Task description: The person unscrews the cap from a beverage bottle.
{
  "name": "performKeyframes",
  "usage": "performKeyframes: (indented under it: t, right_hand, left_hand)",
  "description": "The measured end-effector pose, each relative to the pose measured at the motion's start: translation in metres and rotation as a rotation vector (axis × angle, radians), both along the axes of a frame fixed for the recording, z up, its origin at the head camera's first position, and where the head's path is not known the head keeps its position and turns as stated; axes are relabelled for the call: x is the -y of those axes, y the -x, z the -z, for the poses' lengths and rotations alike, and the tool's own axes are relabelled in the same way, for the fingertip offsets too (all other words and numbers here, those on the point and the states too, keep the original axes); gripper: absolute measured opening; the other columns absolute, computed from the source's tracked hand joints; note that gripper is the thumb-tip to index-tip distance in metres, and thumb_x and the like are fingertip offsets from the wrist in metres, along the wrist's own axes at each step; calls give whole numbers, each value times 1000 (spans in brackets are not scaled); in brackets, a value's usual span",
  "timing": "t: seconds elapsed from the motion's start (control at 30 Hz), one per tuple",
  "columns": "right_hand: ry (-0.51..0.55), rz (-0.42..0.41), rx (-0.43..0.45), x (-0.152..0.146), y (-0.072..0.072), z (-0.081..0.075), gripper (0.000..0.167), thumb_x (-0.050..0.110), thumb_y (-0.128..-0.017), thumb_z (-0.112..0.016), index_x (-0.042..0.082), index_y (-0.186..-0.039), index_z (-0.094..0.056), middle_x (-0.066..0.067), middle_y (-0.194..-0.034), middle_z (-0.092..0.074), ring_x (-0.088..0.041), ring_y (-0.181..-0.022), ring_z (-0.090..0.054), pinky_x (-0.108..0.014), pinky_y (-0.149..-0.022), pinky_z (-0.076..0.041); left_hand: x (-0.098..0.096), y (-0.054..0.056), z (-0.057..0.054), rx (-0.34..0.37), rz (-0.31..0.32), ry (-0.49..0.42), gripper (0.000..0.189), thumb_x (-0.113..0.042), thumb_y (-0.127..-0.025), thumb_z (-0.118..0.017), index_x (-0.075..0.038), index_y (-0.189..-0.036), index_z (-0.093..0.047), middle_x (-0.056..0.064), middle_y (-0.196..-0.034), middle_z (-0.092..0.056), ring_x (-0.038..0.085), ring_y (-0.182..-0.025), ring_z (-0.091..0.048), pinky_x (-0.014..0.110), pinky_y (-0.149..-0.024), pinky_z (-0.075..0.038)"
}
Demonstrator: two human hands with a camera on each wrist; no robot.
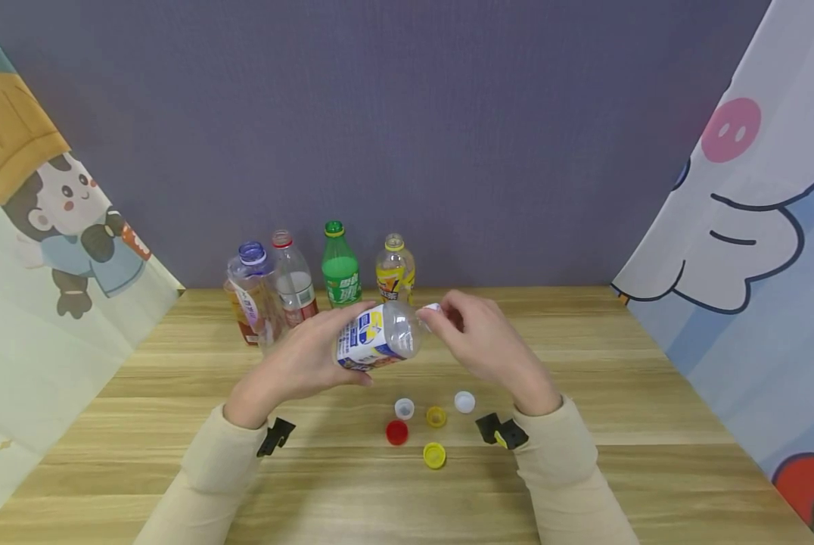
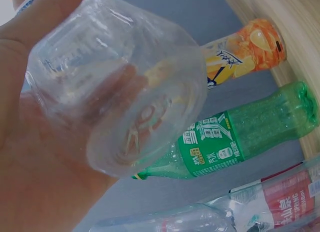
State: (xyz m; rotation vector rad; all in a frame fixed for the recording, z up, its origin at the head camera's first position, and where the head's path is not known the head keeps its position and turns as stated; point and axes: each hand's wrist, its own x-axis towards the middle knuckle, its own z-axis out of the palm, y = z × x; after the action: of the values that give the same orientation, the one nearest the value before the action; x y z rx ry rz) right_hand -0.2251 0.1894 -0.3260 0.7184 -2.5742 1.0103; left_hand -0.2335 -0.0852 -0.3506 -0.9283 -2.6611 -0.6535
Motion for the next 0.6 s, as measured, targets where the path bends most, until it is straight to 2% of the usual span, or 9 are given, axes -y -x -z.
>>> performKeyframes:
  t: [0.13,0.27,0.4,0.6]
  right_hand:
    - [64,39,-4,1,-1,0,35,39,-104,-57,11,-83,-64,-2,-66,-50,-21,-60,-47,-31,-55,-40]
    - [104,111,1,3,-2,0,53,47,-105,-49,9,-68,-56,-1,-56,-44,-19,-52,-40,-32,-51,-36]
    - [98,170,65,4,-1,1,65,56,-104,-44,11,-57,-45,1,-50,-39,-17,-46,-35,-32,-47,-34]
    - [56,186,168,7,1,0,68,64,-102,-40,14,-56,-41,2,-50,-37,-16,-47,-33,-32,-47,-34]
  left_hand:
    - [0,-1,0,32,10,-29,104,-35,-63,-98,-21,-151,-46,3,-118,-67,19,-103,-63,42,-87,-54]
    - [-1,0,0,31,0,-15,104,-37,-62,-98,-21,-151,-46,2,-118,-67,19,-102,-64,41,-86,-54]
    - [-2,1,2,9,-4,18,104,-37,-61,-98,-18,-150,-47,3,-115,-68,19,-99,-65,40,-83,-54]
    - [-3,2,4,-16,4,21,104,-37,-61,-98,-17,-149,-48,3,-116,-68,19,-99,-65,39,-83,-54]
